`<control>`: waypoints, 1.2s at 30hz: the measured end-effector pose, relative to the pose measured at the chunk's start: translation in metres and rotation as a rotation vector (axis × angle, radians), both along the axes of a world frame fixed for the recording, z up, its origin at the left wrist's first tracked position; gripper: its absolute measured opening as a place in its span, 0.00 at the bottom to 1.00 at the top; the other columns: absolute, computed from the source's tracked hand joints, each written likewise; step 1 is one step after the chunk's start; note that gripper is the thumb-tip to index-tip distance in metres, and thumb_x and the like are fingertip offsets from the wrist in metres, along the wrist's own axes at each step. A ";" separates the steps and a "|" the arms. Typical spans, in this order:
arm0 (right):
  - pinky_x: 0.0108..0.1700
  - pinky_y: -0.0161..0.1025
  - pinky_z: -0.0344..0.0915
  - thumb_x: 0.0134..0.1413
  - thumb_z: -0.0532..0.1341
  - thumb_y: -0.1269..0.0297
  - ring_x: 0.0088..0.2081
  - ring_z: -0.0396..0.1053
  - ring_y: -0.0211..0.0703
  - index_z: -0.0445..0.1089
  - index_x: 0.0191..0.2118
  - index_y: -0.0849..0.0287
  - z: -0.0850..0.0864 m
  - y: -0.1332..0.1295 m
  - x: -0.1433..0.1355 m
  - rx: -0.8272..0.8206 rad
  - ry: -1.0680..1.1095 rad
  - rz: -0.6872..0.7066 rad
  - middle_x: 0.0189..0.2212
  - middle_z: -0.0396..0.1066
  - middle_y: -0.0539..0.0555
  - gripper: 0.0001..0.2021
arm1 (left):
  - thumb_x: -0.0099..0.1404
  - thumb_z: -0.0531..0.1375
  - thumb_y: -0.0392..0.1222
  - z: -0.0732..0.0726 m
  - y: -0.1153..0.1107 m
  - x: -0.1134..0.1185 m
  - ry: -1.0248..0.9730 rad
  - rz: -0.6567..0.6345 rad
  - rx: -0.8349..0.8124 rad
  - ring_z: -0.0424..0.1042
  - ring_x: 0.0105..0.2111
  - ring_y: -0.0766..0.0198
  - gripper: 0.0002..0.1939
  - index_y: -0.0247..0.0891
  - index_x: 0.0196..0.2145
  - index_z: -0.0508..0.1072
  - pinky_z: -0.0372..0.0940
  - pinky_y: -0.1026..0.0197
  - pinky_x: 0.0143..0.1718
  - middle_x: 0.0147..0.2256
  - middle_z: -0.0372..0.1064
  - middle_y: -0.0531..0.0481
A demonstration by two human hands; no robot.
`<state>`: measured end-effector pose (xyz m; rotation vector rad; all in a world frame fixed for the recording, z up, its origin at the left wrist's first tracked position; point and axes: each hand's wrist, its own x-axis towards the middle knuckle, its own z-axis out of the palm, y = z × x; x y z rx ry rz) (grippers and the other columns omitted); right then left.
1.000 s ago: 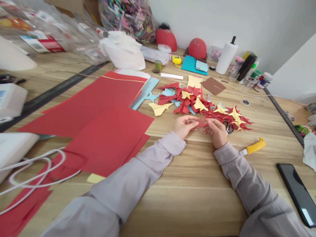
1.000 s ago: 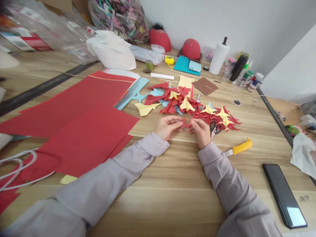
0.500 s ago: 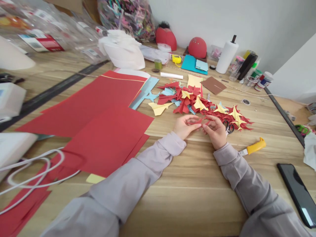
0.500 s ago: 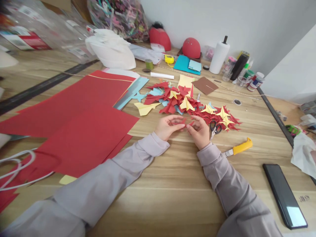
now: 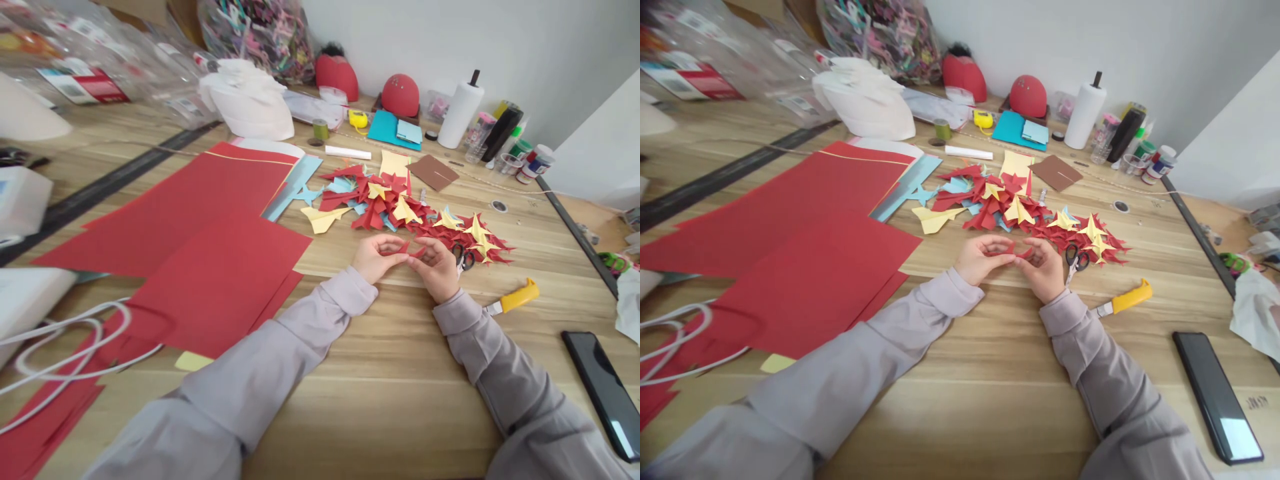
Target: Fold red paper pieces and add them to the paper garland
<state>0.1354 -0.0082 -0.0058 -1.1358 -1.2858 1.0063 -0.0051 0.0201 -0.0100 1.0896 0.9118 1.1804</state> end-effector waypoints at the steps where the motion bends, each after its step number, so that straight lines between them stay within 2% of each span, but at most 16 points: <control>1: 0.29 0.36 0.66 0.35 0.69 0.60 0.25 0.67 0.37 0.64 0.39 0.56 0.000 0.000 0.000 -0.003 0.000 0.007 0.22 0.68 0.47 0.21 | 0.37 0.70 0.37 -0.001 0.000 0.000 -0.022 -0.015 -0.022 0.71 0.25 0.65 0.19 0.32 0.29 0.73 0.68 0.60 0.31 0.24 0.72 0.50; 7: 0.27 0.36 0.65 0.33 0.69 0.60 0.21 0.65 0.36 0.64 0.34 0.55 0.002 -0.001 0.000 -0.075 0.091 0.063 0.20 0.66 0.45 0.19 | 0.36 0.70 0.38 -0.002 0.001 -0.002 -0.133 -0.116 -0.122 0.70 0.19 0.65 0.20 0.31 0.29 0.73 0.68 0.60 0.27 0.18 0.70 0.52; 14: 0.25 0.33 0.63 0.33 0.69 0.63 0.22 0.66 0.34 0.66 0.37 0.57 -0.002 0.005 -0.001 -0.095 0.289 0.004 0.23 0.70 0.47 0.20 | 0.44 0.68 0.46 0.010 -0.001 0.000 -0.321 -0.047 -0.196 0.73 0.23 0.64 0.20 0.31 0.32 0.71 0.69 0.62 0.25 0.25 0.73 0.47; 16: 0.24 0.33 0.63 0.33 0.69 0.63 0.20 0.65 0.33 0.66 0.30 0.58 -0.004 0.006 -0.001 -0.094 0.304 -0.017 0.20 0.69 0.46 0.15 | 0.41 0.69 0.45 0.012 -0.002 0.000 -0.348 -0.027 -0.189 0.73 0.24 0.65 0.22 0.32 0.33 0.71 0.69 0.63 0.26 0.27 0.73 0.48; 19: 0.25 0.34 0.64 0.32 0.69 0.63 0.20 0.65 0.34 0.66 0.25 0.59 -0.008 0.009 -0.001 -0.081 0.304 -0.030 0.20 0.69 0.47 0.13 | 0.39 0.70 0.43 0.010 -0.002 0.001 -0.317 -0.062 -0.177 0.72 0.23 0.66 0.23 0.32 0.34 0.71 0.69 0.64 0.26 0.24 0.72 0.50; 22: 0.24 0.34 0.65 0.33 0.68 0.65 0.22 0.66 0.35 0.66 0.22 0.59 -0.011 0.010 0.000 -0.013 0.258 -0.035 0.25 0.71 0.50 0.10 | 0.44 0.66 0.53 0.007 0.002 -0.001 -0.333 -0.131 -0.195 0.71 0.21 0.66 0.22 0.31 0.28 0.71 0.68 0.64 0.23 0.22 0.72 0.48; 25: 0.34 0.37 0.67 0.38 0.63 0.69 0.31 0.70 0.40 0.65 0.20 0.59 -0.015 0.009 0.002 0.167 0.098 -0.038 0.28 0.73 0.53 0.05 | 0.48 0.59 0.63 0.006 0.004 -0.006 -0.351 -0.206 -0.304 0.70 0.19 0.64 0.28 0.29 0.27 0.72 0.68 0.61 0.21 0.21 0.71 0.46; 26: 0.35 0.38 0.67 0.39 0.62 0.70 0.31 0.71 0.40 0.65 0.20 0.59 -0.016 0.008 0.003 0.194 0.082 -0.040 0.27 0.73 0.53 0.05 | 0.50 0.58 0.63 0.006 0.004 -0.007 -0.339 -0.220 -0.341 0.71 0.20 0.63 0.28 0.29 0.27 0.73 0.69 0.60 0.22 0.21 0.71 0.45; 28: 0.35 0.39 0.67 0.38 0.61 0.72 0.32 0.71 0.41 0.66 0.20 0.59 -0.018 0.007 0.004 0.220 0.056 -0.042 0.27 0.73 0.54 0.04 | 0.50 0.62 0.55 0.005 0.000 -0.007 -0.287 -0.248 -0.355 0.71 0.20 0.64 0.22 0.29 0.27 0.72 0.70 0.58 0.24 0.22 0.72 0.45; 30: 0.34 0.38 0.68 0.39 0.59 0.73 0.32 0.71 0.41 0.67 0.20 0.59 -0.020 0.005 0.006 0.238 0.033 -0.057 0.28 0.74 0.54 0.04 | 0.43 0.68 0.45 0.003 -0.007 -0.004 -0.269 -0.222 -0.324 0.72 0.22 0.63 0.18 0.30 0.28 0.72 0.70 0.59 0.26 0.23 0.72 0.47; 34: 0.37 0.39 0.68 0.40 0.58 0.75 0.33 0.71 0.41 0.69 0.21 0.58 -0.023 0.002 0.010 0.276 -0.048 -0.077 0.29 0.74 0.53 0.06 | 0.33 0.72 0.36 0.001 -0.020 0.006 -0.232 -0.167 -0.244 0.73 0.26 0.62 0.21 0.31 0.28 0.72 0.70 0.59 0.27 0.26 0.74 0.49; 36: 0.38 0.40 0.68 0.41 0.58 0.75 0.34 0.71 0.41 0.70 0.21 0.57 -0.022 0.000 0.010 0.289 -0.078 -0.077 0.30 0.74 0.54 0.07 | 0.32 0.72 0.34 0.001 -0.023 0.008 -0.196 -0.164 -0.202 0.73 0.28 0.62 0.22 0.31 0.28 0.72 0.71 0.60 0.28 0.27 0.74 0.48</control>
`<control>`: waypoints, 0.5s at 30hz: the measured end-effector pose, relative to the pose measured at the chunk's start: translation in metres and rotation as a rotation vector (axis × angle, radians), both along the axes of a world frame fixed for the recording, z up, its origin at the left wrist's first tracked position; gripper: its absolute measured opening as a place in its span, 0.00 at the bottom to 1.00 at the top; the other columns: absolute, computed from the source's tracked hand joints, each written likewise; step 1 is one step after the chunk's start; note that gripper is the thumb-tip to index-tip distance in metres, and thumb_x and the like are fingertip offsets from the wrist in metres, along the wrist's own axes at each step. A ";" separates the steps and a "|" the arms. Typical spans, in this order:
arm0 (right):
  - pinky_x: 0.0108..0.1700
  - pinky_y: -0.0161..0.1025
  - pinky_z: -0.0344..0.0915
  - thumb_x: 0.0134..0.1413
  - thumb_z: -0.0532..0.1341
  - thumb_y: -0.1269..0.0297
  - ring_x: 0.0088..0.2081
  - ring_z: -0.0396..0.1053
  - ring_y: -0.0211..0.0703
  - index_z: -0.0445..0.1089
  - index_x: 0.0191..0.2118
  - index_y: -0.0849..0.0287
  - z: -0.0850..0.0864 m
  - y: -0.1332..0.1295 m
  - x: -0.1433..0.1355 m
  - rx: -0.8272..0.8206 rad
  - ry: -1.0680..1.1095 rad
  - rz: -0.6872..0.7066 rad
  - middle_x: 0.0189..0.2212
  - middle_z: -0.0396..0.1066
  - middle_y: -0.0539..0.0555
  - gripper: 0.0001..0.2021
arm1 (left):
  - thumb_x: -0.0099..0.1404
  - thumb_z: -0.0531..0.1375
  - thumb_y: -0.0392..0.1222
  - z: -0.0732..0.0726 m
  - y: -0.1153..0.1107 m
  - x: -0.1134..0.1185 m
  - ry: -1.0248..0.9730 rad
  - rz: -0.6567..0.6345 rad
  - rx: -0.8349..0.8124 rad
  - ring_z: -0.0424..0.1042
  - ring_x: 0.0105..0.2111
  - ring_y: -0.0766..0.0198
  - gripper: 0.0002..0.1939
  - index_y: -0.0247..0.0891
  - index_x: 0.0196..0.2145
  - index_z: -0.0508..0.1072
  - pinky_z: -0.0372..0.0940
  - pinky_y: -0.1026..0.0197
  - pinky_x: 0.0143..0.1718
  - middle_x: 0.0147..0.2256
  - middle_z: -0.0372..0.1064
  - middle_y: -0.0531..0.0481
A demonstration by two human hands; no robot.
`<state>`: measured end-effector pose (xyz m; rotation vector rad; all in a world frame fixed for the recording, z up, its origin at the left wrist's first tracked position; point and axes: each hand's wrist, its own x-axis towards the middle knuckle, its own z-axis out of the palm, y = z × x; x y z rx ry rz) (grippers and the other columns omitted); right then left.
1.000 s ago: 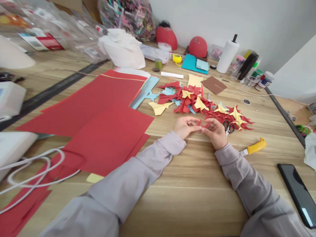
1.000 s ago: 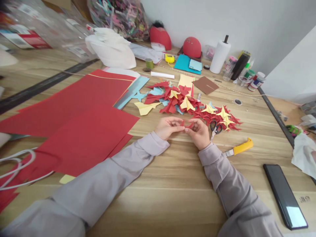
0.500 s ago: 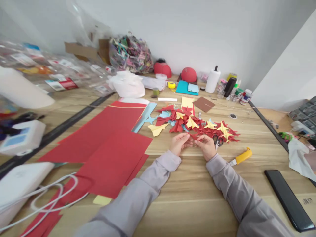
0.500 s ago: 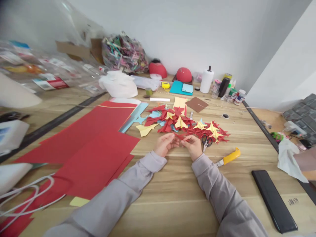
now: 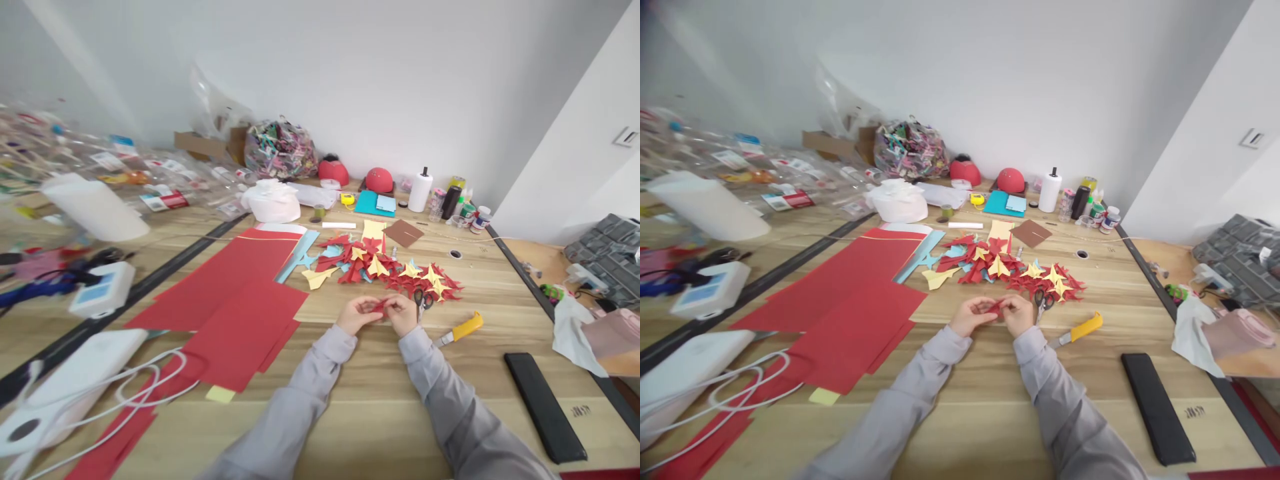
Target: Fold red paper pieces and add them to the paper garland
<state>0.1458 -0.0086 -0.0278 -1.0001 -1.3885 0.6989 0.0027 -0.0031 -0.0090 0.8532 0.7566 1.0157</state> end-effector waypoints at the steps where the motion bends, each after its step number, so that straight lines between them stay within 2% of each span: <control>1: 0.38 0.40 0.68 0.42 0.58 0.74 0.35 0.71 0.42 0.70 0.22 0.57 0.001 -0.002 0.000 0.003 -0.013 0.003 0.31 0.74 0.54 0.06 | 0.32 0.71 0.35 0.000 -0.001 0.000 0.009 0.003 0.016 0.73 0.28 0.62 0.21 0.31 0.28 0.72 0.71 0.60 0.29 0.27 0.74 0.48; 4: 0.37 0.39 0.69 0.45 0.59 0.71 0.37 0.71 0.42 0.72 0.32 0.57 0.005 -0.008 -0.004 0.001 0.001 -0.004 0.37 0.73 0.56 0.07 | 0.34 0.71 0.37 0.000 -0.001 -0.002 -0.009 0.062 0.032 0.73 0.26 0.62 0.20 0.30 0.28 0.72 0.71 0.59 0.29 0.26 0.74 0.47; 7: 0.35 0.38 0.70 0.47 0.60 0.67 0.37 0.72 0.42 0.65 0.46 0.57 0.008 -0.014 -0.010 -0.026 0.122 -0.007 0.40 0.71 0.58 0.16 | 0.34 0.71 0.37 -0.003 0.001 -0.006 -0.055 0.146 0.023 0.73 0.25 0.63 0.20 0.31 0.27 0.71 0.71 0.59 0.30 0.25 0.74 0.49; 11: 0.26 0.35 0.69 0.47 0.62 0.62 0.33 0.72 0.42 0.65 0.44 0.58 0.008 -0.021 -0.016 -0.131 0.225 0.035 0.35 0.73 0.56 0.16 | 0.34 0.71 0.40 -0.006 0.001 -0.007 -0.084 0.138 0.000 0.74 0.26 0.63 0.22 0.32 0.29 0.70 0.71 0.57 0.32 0.26 0.75 0.49; 15: 0.24 0.34 0.69 0.45 0.63 0.60 0.30 0.72 0.41 0.66 0.41 0.58 0.004 -0.025 -0.017 -0.182 0.241 0.005 0.31 0.74 0.55 0.15 | 0.35 0.71 0.39 -0.005 0.000 -0.005 -0.068 0.050 -0.009 0.73 0.25 0.62 0.20 0.30 0.27 0.71 0.70 0.57 0.32 0.25 0.74 0.47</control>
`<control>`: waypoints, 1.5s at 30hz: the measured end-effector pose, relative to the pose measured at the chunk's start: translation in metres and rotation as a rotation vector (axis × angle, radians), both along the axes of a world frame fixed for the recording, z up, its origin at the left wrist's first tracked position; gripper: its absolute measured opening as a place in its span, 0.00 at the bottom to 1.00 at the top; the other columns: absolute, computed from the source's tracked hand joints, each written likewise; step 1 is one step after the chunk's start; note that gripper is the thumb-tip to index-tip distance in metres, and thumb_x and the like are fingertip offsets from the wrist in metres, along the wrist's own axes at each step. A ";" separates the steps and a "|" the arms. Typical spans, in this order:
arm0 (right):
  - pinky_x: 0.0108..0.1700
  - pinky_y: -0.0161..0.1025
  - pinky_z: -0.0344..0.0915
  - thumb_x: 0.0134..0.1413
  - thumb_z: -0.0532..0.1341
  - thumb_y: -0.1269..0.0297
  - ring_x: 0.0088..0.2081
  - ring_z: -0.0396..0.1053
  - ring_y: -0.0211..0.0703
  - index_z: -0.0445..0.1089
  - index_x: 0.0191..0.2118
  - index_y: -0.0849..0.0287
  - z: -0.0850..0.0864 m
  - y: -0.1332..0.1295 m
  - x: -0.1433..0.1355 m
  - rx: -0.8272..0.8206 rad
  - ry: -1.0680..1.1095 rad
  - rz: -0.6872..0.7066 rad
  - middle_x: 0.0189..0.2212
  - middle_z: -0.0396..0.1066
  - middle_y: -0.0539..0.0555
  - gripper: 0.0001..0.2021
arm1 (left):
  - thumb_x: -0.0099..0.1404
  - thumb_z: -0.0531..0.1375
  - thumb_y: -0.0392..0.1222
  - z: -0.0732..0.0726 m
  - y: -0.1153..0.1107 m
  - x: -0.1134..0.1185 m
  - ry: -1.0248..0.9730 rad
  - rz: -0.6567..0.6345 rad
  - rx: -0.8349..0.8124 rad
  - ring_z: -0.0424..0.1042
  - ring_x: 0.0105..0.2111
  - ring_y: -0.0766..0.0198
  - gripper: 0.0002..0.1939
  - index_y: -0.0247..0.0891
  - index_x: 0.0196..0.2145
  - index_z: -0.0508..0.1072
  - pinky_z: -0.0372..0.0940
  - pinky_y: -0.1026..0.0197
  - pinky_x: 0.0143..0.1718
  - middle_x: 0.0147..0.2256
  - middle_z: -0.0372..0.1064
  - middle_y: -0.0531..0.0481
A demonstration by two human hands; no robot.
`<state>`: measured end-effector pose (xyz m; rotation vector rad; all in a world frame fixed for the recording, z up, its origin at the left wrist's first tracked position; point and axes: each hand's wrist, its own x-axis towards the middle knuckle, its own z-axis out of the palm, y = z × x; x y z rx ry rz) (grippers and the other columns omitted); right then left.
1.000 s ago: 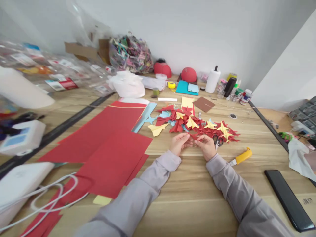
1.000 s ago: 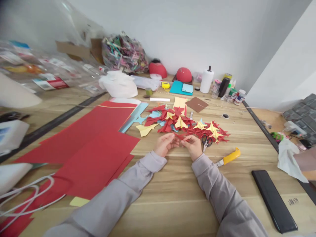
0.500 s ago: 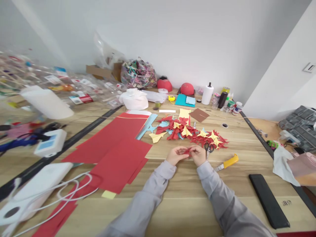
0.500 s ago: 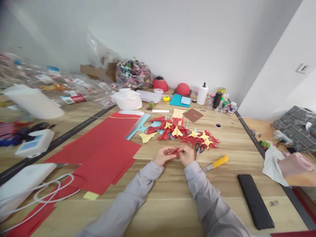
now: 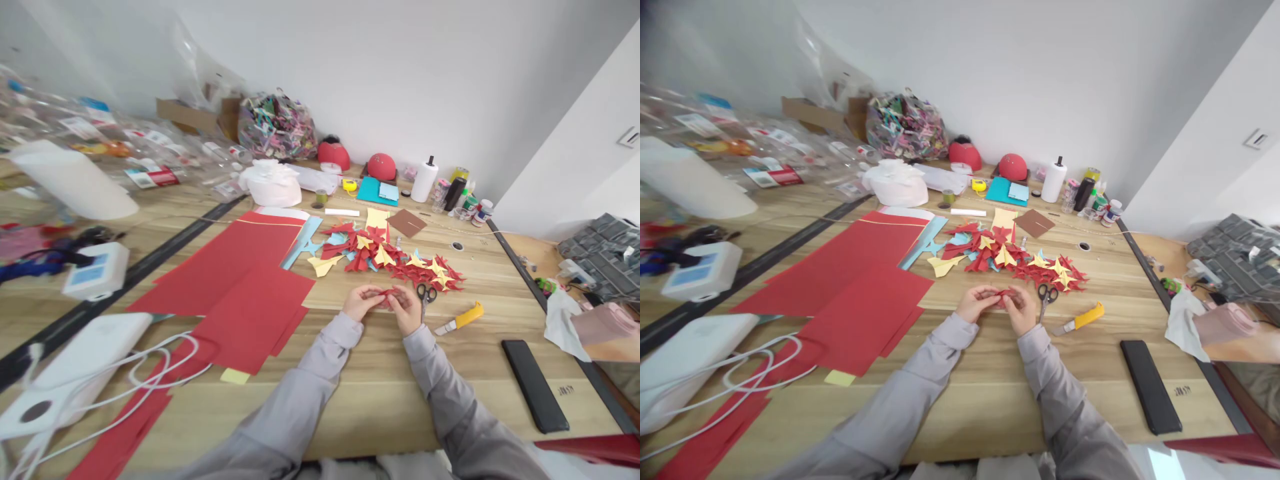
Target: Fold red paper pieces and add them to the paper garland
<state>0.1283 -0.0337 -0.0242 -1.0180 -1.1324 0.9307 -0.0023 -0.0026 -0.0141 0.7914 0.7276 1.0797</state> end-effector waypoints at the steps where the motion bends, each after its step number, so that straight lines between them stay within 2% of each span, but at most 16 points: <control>1: 0.25 0.35 0.69 0.44 0.63 0.60 0.29 0.72 0.41 0.67 0.40 0.58 -0.001 0.000 0.001 -0.004 -0.003 -0.016 0.30 0.74 0.54 0.15 | 0.35 0.71 0.39 0.001 -0.001 0.001 0.010 -0.024 0.001 0.73 0.24 0.63 0.19 0.30 0.26 0.71 0.70 0.58 0.32 0.24 0.74 0.47; 4: 0.30 0.38 0.71 0.44 0.63 0.60 0.30 0.73 0.42 0.70 0.36 0.58 -0.001 -0.001 0.005 -0.001 -0.043 -0.047 0.28 0.74 0.54 0.11 | 0.35 0.71 0.38 0.006 -0.003 0.004 0.055 -0.071 0.023 0.73 0.24 0.63 0.20 0.30 0.27 0.71 0.70 0.60 0.30 0.24 0.74 0.48; 6: 0.34 0.39 0.71 0.45 0.63 0.60 0.30 0.73 0.42 0.71 0.34 0.58 0.000 -0.001 0.009 0.009 -0.093 -0.037 0.29 0.75 0.53 0.10 | 0.36 0.71 0.39 0.009 -0.006 0.004 0.075 -0.099 0.049 0.73 0.24 0.64 0.23 0.31 0.32 0.72 0.69 0.61 0.28 0.25 0.74 0.48; 9: 0.28 0.37 0.69 0.45 0.63 0.60 0.25 0.70 0.39 0.72 0.32 0.58 0.002 0.000 0.012 -0.014 -0.091 -0.015 0.26 0.74 0.52 0.09 | 0.39 0.70 0.42 0.012 -0.009 0.001 0.082 -0.121 0.066 0.73 0.26 0.62 0.26 0.32 0.38 0.72 0.69 0.60 0.26 0.31 0.75 0.45; 12: 0.22 0.35 0.66 0.45 0.63 0.60 0.18 0.66 0.36 0.72 0.30 0.60 0.004 0.002 0.012 -0.048 -0.035 -0.016 0.19 0.70 0.49 0.08 | 0.37 0.70 0.40 0.011 -0.011 -0.001 0.061 -0.118 0.063 0.74 0.30 0.60 0.29 0.32 0.40 0.72 0.70 0.59 0.28 0.36 0.74 0.42; 15: 0.21 0.34 0.64 0.44 0.63 0.59 0.17 0.64 0.35 0.71 0.28 0.60 0.006 0.001 0.011 -0.066 -0.015 -0.021 0.15 0.67 0.47 0.09 | 0.36 0.71 0.39 0.008 -0.012 0.001 0.089 -0.021 0.060 0.74 0.30 0.60 0.27 0.32 0.37 0.74 0.70 0.58 0.30 0.33 0.75 0.43; 17: 0.21 0.34 0.64 0.44 0.63 0.59 0.17 0.64 0.34 0.71 0.30 0.60 0.007 -0.001 0.011 -0.067 -0.007 -0.025 0.18 0.69 0.48 0.09 | 0.38 0.70 0.42 0.008 -0.016 0.006 0.110 0.076 0.049 0.73 0.29 0.61 0.21 0.31 0.32 0.75 0.70 0.58 0.32 0.30 0.75 0.45; 19: 0.22 0.34 0.65 0.44 0.63 0.60 0.19 0.65 0.34 0.71 0.32 0.59 0.009 -0.005 0.011 -0.037 -0.022 -0.035 0.22 0.71 0.49 0.09 | 0.40 0.69 0.44 0.009 -0.021 0.010 0.118 0.119 0.054 0.74 0.29 0.61 0.19 0.31 0.30 0.75 0.70 0.57 0.33 0.30 0.75 0.45; 23: 0.25 0.35 0.66 0.46 0.62 0.62 0.21 0.66 0.35 0.72 0.31 0.58 0.014 -0.012 0.010 0.009 -0.067 -0.023 0.23 0.71 0.49 0.07 | 0.40 0.69 0.44 0.015 -0.028 0.013 0.163 0.137 0.075 0.74 0.28 0.60 0.17 0.31 0.28 0.75 0.70 0.56 0.33 0.28 0.75 0.45; 28: 0.23 0.35 0.66 0.46 0.63 0.60 0.20 0.66 0.36 0.69 0.29 0.58 0.018 -0.014 0.008 -0.034 -0.030 -0.004 0.19 0.69 0.48 0.07 | 0.34 0.71 0.39 0.017 -0.026 0.013 0.139 0.189 0.062 0.74 0.29 0.60 0.22 0.31 0.31 0.75 0.70 0.56 0.35 0.28 0.75 0.46; 32: 0.26 0.36 0.68 0.48 0.61 0.61 0.22 0.68 0.36 0.69 0.31 0.58 0.019 -0.016 0.007 -0.012 -0.078 -0.005 0.24 0.70 0.50 0.06 | 0.37 0.70 0.42 0.017 -0.024 0.015 0.129 0.204 0.038 0.74 0.26 0.60 0.19 0.30 0.28 0.75 0.71 0.55 0.33 0.27 0.75 0.45; 34: 0.29 0.37 0.69 0.49 0.60 0.63 0.26 0.70 0.38 0.68 0.37 0.57 0.020 -0.019 0.008 0.031 -0.148 -0.070 0.28 0.71 0.52 0.08 | 0.37 0.70 0.43 0.018 -0.024 0.016 0.119 0.193 0.029 0.74 0.26 0.59 0.19 0.30 0.28 0.75 0.71 0.54 0.33 0.27 0.75 0.45; 37: 0.32 0.37 0.69 0.51 0.59 0.65 0.32 0.70 0.39 0.65 0.45 0.56 0.024 -0.022 0.012 0.149 -0.381 -0.210 0.35 0.71 0.55 0.14 | 0.37 0.70 0.43 0.020 -0.024 0.015 0.128 0.173 0.040 0.73 0.24 0.60 0.19 0.30 0.28 0.75 0.71 0.54 0.33 0.27 0.75 0.45; 41: 0.32 0.37 0.69 0.54 0.56 0.67 0.33 0.69 0.39 0.67 0.46 0.56 0.029 -0.024 0.015 0.274 -0.671 -0.273 0.37 0.70 0.57 0.13 | 0.37 0.70 0.43 0.021 -0.022 0.015 0.133 0.197 0.047 0.73 0.24 0.61 0.20 0.30 0.28 0.75 0.71 0.56 0.31 0.26 0.75 0.46; 45: 0.37 0.40 0.70 0.55 0.55 0.68 0.33 0.69 0.40 0.67 0.47 0.56 0.027 -0.021 0.016 0.302 -0.796 -0.300 0.38 0.70 0.58 0.13 | 0.37 0.70 0.42 0.021 -0.021 0.014 0.156 0.194 0.066 0.72 0.22 0.62 0.19 0.30 0.29 0.76 0.71 0.58 0.30 0.25 0.75 0.46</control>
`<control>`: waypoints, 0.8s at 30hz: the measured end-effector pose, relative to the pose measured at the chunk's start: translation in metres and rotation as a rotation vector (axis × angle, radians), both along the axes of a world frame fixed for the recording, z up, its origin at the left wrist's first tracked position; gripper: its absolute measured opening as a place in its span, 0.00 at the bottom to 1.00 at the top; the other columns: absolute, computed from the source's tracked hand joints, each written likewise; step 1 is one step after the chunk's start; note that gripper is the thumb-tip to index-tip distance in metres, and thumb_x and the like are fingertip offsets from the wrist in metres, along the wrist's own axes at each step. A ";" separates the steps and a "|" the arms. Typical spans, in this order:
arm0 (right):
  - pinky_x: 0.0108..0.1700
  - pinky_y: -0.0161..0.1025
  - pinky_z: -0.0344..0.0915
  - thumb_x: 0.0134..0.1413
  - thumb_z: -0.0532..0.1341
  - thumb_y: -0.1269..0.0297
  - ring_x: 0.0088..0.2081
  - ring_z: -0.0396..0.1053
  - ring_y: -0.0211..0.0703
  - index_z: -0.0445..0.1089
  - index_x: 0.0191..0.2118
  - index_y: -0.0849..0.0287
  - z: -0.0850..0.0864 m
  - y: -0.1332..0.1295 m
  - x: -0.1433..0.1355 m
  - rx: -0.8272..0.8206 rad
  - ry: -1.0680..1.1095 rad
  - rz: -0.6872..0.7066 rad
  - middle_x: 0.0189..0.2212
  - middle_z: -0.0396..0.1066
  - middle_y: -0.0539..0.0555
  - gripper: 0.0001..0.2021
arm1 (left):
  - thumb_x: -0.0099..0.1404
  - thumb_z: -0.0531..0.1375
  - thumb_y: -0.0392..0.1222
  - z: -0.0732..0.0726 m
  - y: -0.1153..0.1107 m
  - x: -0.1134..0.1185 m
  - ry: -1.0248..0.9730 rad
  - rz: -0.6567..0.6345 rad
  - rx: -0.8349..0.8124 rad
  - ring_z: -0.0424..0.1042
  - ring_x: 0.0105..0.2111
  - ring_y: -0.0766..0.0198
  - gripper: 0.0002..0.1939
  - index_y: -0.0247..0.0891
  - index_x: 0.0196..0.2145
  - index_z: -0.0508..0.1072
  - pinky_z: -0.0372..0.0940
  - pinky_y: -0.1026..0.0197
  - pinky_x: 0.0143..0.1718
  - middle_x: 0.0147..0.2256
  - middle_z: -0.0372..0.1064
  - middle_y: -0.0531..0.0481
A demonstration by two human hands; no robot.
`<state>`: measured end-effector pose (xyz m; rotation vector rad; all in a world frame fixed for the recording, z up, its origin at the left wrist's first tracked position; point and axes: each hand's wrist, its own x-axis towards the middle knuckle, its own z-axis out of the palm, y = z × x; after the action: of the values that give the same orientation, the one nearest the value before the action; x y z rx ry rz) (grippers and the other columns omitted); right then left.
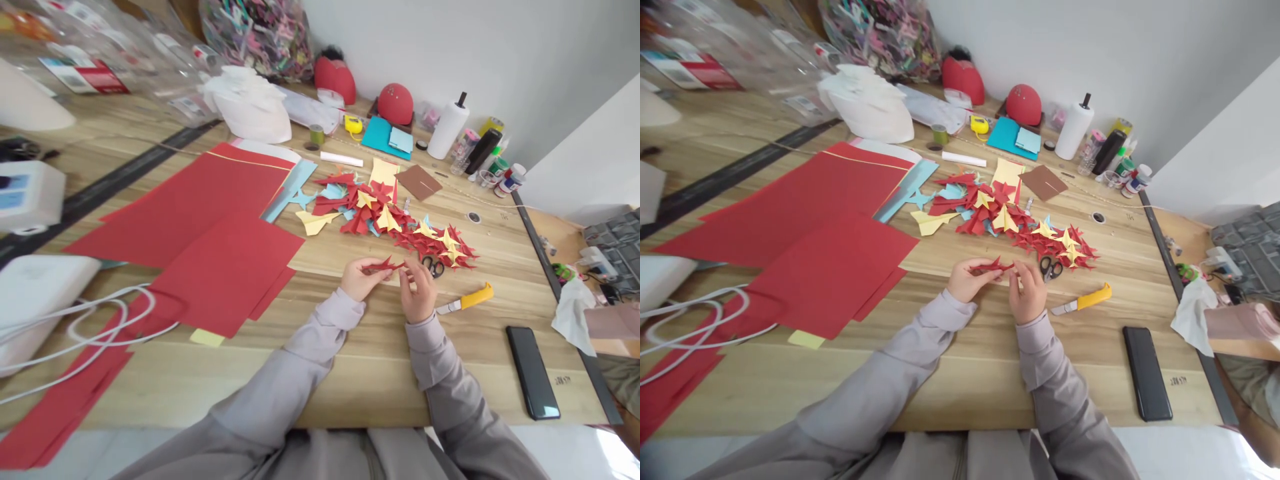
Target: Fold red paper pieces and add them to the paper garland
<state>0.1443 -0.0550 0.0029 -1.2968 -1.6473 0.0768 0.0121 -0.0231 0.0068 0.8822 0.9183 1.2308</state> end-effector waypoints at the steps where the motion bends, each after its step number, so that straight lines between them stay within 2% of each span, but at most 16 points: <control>1: 0.38 0.40 0.70 0.55 0.54 0.68 0.34 0.69 0.40 0.66 0.48 0.56 -0.001 0.001 0.000 0.000 -0.012 -0.009 0.38 0.70 0.58 0.14 | 0.37 0.70 0.41 0.001 0.000 0.000 0.010 0.004 0.007 0.72 0.22 0.63 0.19 0.30 0.29 0.76 0.71 0.58 0.29 0.25 0.75 0.46; 8: 0.41 0.40 0.69 0.56 0.54 0.68 0.40 0.69 0.43 0.68 0.46 0.55 -0.002 0.001 0.004 0.060 -0.035 -0.020 0.39 0.69 0.58 0.13 | 0.37 0.70 0.41 0.006 -0.001 -0.001 0.008 0.006 -0.011 0.72 0.21 0.64 0.17 0.31 0.27 0.76 0.70 0.61 0.28 0.23 0.74 0.47; 17: 0.42 0.42 0.69 0.53 0.57 0.69 0.39 0.70 0.43 0.71 0.36 0.56 0.001 0.000 0.003 0.136 -0.035 0.005 0.36 0.71 0.57 0.06 | 0.36 0.70 0.44 0.003 0.000 -0.001 -0.009 0.036 -0.028 0.72 0.21 0.62 0.19 0.31 0.26 0.75 0.70 0.57 0.29 0.23 0.74 0.47; 24: 0.42 0.42 0.68 0.53 0.57 0.69 0.39 0.70 0.43 0.71 0.34 0.54 -0.002 -0.001 0.005 0.113 -0.107 0.017 0.35 0.71 0.56 0.06 | 0.34 0.71 0.44 -0.001 0.003 -0.002 -0.169 0.077 -0.112 0.73 0.22 0.58 0.20 0.31 0.24 0.72 0.71 0.54 0.28 0.21 0.73 0.48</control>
<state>0.1496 -0.0559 0.0013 -1.2187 -1.7282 -0.0756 0.0098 -0.0206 0.0062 0.6496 0.8825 1.2863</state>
